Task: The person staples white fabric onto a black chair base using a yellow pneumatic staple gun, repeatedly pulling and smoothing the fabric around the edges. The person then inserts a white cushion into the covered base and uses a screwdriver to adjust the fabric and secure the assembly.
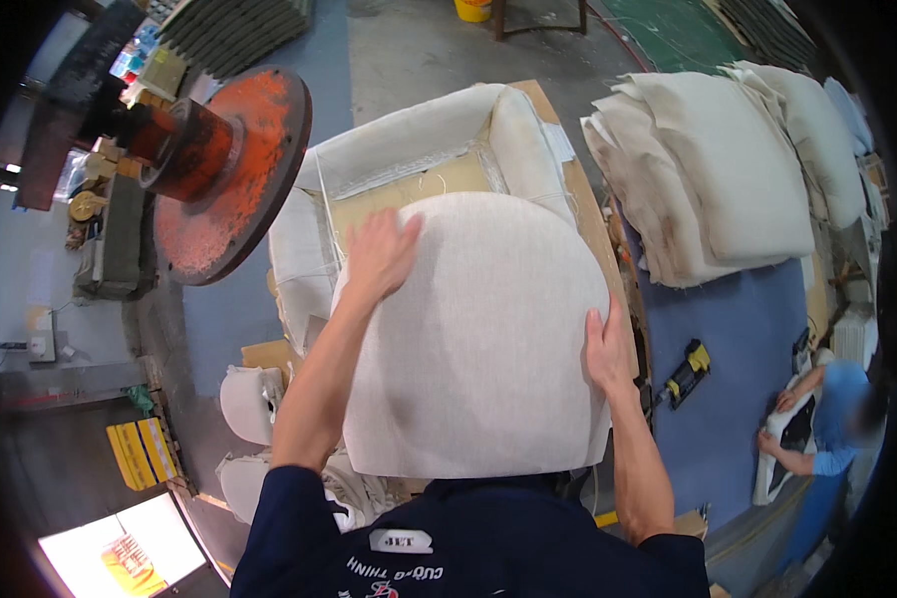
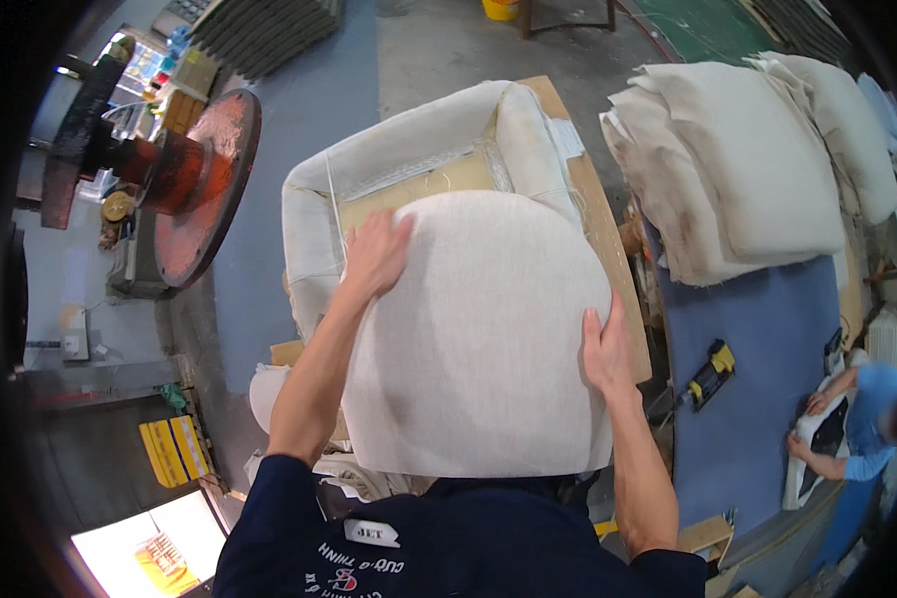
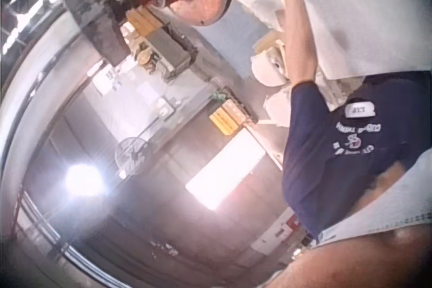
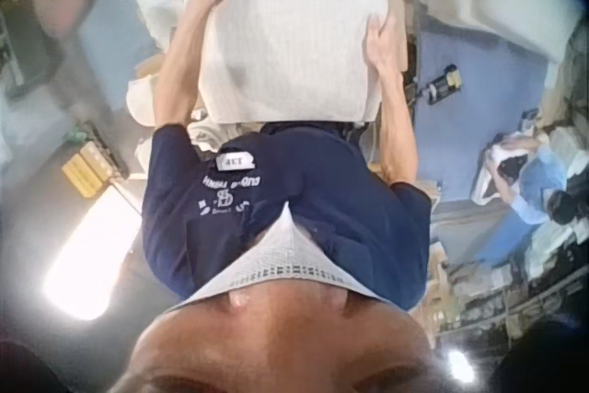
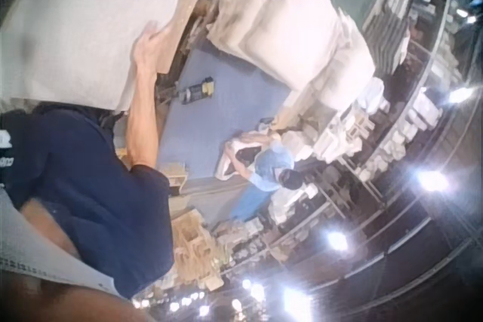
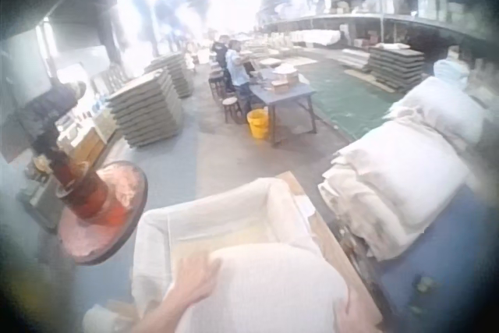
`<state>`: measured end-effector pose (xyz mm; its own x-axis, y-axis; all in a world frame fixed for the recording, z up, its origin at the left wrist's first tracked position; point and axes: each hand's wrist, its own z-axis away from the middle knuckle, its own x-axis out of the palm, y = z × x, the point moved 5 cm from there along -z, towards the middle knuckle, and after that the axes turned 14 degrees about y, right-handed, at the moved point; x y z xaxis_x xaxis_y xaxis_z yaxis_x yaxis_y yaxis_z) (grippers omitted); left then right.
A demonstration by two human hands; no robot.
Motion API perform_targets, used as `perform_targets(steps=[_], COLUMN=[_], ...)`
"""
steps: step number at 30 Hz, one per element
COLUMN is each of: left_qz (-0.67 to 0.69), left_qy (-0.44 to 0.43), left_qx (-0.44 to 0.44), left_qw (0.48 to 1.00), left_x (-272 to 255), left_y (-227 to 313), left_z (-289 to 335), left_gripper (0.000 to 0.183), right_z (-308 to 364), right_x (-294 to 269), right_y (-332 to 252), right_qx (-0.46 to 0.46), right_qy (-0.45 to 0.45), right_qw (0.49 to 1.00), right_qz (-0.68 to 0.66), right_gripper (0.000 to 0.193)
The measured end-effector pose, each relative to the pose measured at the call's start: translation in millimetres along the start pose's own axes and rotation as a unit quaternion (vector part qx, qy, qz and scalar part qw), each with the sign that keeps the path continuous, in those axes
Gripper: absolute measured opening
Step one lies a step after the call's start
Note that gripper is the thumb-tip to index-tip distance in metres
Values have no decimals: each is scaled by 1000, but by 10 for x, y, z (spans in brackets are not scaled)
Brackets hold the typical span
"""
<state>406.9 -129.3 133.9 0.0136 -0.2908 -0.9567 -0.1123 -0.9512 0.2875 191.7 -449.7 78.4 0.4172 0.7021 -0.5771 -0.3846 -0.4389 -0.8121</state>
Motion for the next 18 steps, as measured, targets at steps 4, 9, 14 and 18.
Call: perform_targets(steps=[4,9,14,18], left_qz=[-64,48,115,151], left_qy=[-58,-18,-150,-57], left_qx=[158,391,130,-10], left_qw=[984,919,973,987], left_x=[384,503,32,-251], left_y=[930,1798,435,-890], left_z=[-303,257,-278,139], left_gripper=[77,74,66,65], right_z=[-1,14,55,-5], right_x=[-56,18,39,99], right_y=[-337,-166,-182,-173], right_qx=[11,19,60,48], right_qy=[-13,-20,-24,-16], right_qw=[999,999,998,998], right_qz=[31,18,17,26], right_gripper=[65,64,67,63])
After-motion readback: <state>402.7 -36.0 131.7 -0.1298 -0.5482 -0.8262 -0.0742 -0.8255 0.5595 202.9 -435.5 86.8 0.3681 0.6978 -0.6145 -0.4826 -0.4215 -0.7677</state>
